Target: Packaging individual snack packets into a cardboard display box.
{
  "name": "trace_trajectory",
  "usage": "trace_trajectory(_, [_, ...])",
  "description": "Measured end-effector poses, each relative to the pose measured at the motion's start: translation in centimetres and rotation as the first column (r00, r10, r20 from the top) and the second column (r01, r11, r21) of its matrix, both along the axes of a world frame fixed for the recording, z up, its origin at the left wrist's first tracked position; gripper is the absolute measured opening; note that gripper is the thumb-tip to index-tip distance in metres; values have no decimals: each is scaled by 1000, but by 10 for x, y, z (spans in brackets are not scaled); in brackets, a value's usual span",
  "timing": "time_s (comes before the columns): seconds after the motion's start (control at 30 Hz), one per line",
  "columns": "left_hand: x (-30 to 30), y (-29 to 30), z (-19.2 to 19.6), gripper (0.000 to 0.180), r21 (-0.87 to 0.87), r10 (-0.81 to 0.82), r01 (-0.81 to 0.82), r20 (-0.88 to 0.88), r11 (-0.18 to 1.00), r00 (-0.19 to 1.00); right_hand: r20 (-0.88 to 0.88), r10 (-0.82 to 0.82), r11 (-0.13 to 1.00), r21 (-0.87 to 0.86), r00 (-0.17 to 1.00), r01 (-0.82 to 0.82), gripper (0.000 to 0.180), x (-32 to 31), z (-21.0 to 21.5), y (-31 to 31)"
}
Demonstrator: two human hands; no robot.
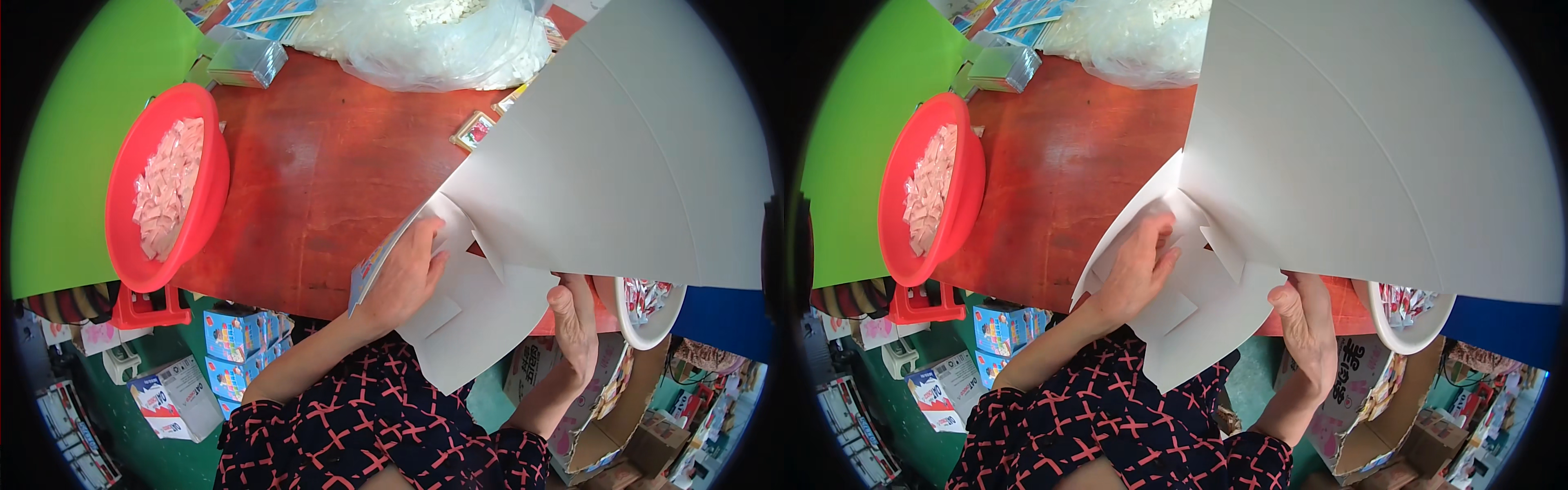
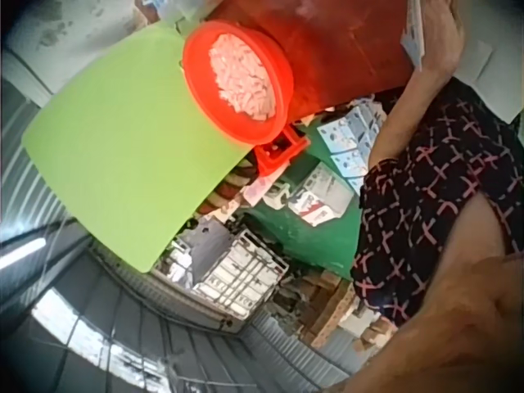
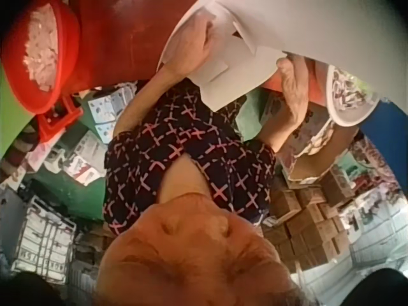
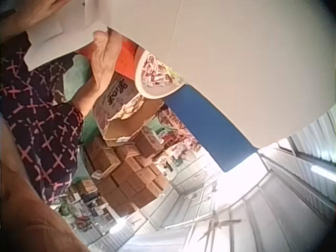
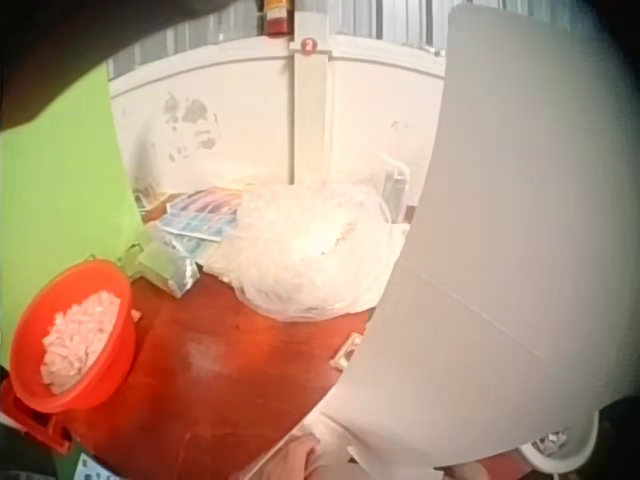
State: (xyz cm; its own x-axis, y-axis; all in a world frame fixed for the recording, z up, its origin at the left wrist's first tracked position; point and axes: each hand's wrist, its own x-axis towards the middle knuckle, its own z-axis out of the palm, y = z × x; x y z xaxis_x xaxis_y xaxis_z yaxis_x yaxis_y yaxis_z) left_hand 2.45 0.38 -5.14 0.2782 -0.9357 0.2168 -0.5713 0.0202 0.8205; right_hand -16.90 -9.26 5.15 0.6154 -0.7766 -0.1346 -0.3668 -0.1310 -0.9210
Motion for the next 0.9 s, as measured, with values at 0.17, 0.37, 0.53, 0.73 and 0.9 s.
trace_trajectory(0.17, [-5,-9,22,28,-145,2,25,182,989,983,15,-11,1000,-9,1000,11,77,3,1,2])
trace_trajectory(0.37, [8,5,8,36,136,-199,152,472,979,859,54,7,1000,-17,999,-6,74,0,-3,1])
trace_trajectory(0.53, [8,2,13,28,70,-167,152,454,986,875,-259,-397,827,-517,881,221,59,0,45,33])
trace_trajectory(0.73, [7,17,25,42,54,-55,50,99,997,994,-252,171,855,-442,953,-270,25,49,65,22])
trace_trajectory(0.9, [2,20,-7,39,-92,90,-80,110,993,990,-575,108,756,-482,811,-442,28,72,47,5])
